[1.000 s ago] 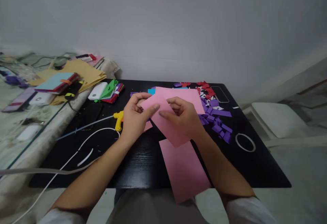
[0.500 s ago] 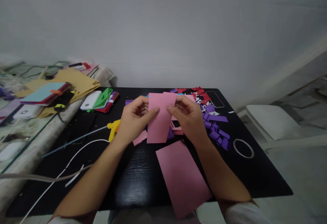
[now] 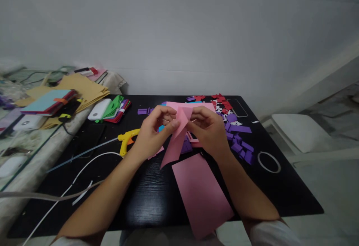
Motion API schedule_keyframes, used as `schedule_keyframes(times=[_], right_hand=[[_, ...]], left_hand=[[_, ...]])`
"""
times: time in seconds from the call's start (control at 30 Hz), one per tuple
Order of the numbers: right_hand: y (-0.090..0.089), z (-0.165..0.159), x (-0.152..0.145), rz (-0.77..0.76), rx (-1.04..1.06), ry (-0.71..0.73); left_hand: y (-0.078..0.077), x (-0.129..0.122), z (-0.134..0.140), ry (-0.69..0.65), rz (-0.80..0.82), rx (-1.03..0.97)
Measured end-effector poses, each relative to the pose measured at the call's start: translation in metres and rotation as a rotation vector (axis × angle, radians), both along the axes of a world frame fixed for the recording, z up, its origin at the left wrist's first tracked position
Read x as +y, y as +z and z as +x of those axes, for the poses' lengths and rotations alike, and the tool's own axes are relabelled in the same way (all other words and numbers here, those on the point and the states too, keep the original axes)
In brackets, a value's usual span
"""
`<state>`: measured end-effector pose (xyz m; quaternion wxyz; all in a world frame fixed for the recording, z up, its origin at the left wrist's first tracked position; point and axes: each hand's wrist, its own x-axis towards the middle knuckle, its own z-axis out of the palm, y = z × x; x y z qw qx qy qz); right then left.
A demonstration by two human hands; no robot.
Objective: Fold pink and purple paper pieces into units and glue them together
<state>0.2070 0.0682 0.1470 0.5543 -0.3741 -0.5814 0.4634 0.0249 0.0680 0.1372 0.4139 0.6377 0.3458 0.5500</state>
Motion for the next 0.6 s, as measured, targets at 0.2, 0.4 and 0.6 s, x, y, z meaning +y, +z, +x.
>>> schedule_keyframes(times=[0.2, 0.4, 0.6], right_hand=[[-0.003, -0.008, -0.007, 0.051, -0.027, 0.016], [0.006, 0.000, -0.014, 0.044, -0.064, 0.019], [0.022, 0.017, -0.045, 0.238, -0.214, -0.078]], left_hand=[[-0.005, -0.003, 0.002, 0.063, 0.069, 0.139], [0.000, -0.007, -0.001, 0.088, -0.018, 0.129], [0.006, -0.010, -0.001, 0.045, -0.102, -0.007]])
